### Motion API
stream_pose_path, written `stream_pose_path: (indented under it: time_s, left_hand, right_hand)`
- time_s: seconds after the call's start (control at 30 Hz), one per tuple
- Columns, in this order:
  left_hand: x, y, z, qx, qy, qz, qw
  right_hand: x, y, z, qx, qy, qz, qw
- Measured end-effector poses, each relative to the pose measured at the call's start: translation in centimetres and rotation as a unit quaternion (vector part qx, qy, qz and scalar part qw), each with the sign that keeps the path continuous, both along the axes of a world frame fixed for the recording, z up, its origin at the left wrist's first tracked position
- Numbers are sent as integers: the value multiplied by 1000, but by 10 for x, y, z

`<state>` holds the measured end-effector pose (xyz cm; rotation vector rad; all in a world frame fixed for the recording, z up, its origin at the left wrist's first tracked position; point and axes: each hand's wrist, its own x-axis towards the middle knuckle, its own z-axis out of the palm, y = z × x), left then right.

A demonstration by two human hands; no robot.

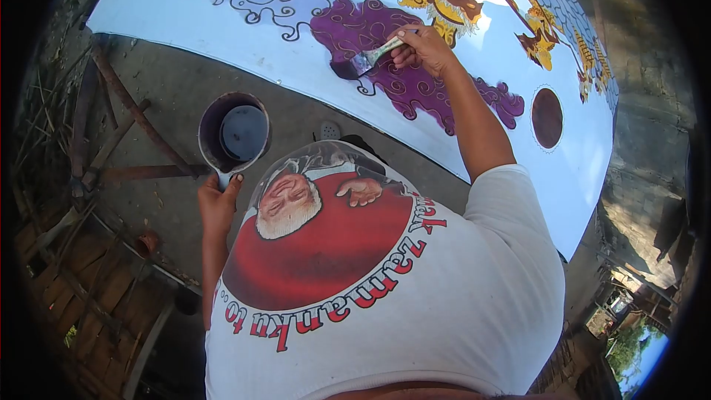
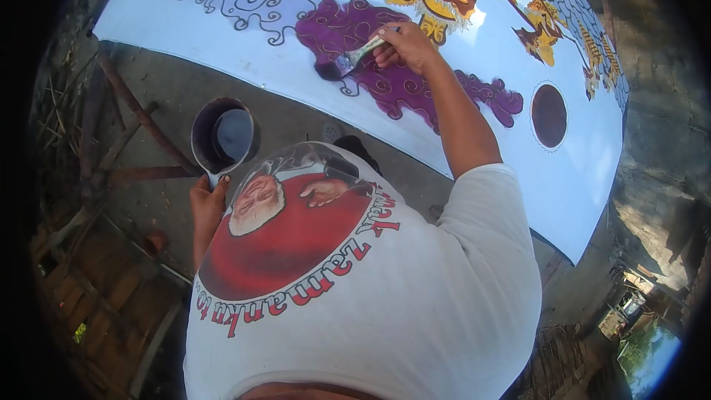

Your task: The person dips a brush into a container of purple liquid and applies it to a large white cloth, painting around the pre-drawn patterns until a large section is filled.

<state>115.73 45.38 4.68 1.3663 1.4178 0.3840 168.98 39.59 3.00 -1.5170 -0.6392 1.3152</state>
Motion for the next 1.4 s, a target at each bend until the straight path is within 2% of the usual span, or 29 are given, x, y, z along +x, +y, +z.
stream_pose_path:
  time_s: [0.07,0.13,0.2,0.33,0.4,0.47,0.5,0.6,0.67,0.73,0.77,0.83,0.93,0.97,1.0,1.07,1.23,1.3,1.4]
  left_hand:
    - [3,-1,2,1,-18,3,1000]
    - [-3,2,-1,-6,-16,2,1000]
    - [-2,2,-3,-10,-15,3,1000]
    - [-5,4,-3,11,-13,-14,1000]
    - [-6,4,-7,2,-8,-16,1000]
    - [-8,5,-9,12,-13,-18,1000]
    - [-9,5,-10,12,-12,-20,1000]
    - [-10,5,-9,-5,-9,-22,1000]
    - [-10,3,-8,-8,-22,-15,1000]
    - [-13,4,-14,0,-21,-24,999]
    - [-15,4,-14,10,-18,-31,999]
    - [-13,5,-10,6,-18,-33,999]
    - [-13,4,-8,0,-13,-35,999]
    - [-14,4,-8,-1,-11,-34,999]
    - [-14,3,-8,0,-11,-36,999]
    - [-14,3,-7,-2,-25,-37,999]
    - [-14,4,-7,7,-13,-42,999]
    - [-12,4,-7,9,-13,-42,999]
    - [-9,2,-6,28,7,-48,998]
  right_hand:
    - [18,-9,3,-46,-90,12,995]
    - [21,-14,0,-28,-122,-30,992]
    - [22,-20,-2,19,-103,-83,991]
    - [35,-40,10,-72,-98,38,992]
    - [27,-43,6,-58,-99,-6,993]
    - [12,-44,1,13,-75,-115,990]
    - [12,-50,4,-14,-74,-69,995]
    - [14,-68,15,-81,-82,-17,993]
    - [16,-78,2,-65,-72,-45,994]
    - [3,-80,-3,-24,-54,-170,984]
    - [-5,-83,-4,-23,-55,-172,983]
    - [-18,-90,-2,-22,4,-109,994]
    - [-1,-106,-1,-46,-39,-95,994]
    - [4,-110,-1,-40,-36,-122,991]
    - [2,-109,-2,-39,-36,-123,991]
    - [-7,-97,-5,-17,-37,-191,981]
    - [-50,-28,-33,63,20,-244,968]
    - [-57,3,-39,105,27,-338,935]
    - [-69,32,-30,105,19,-299,948]
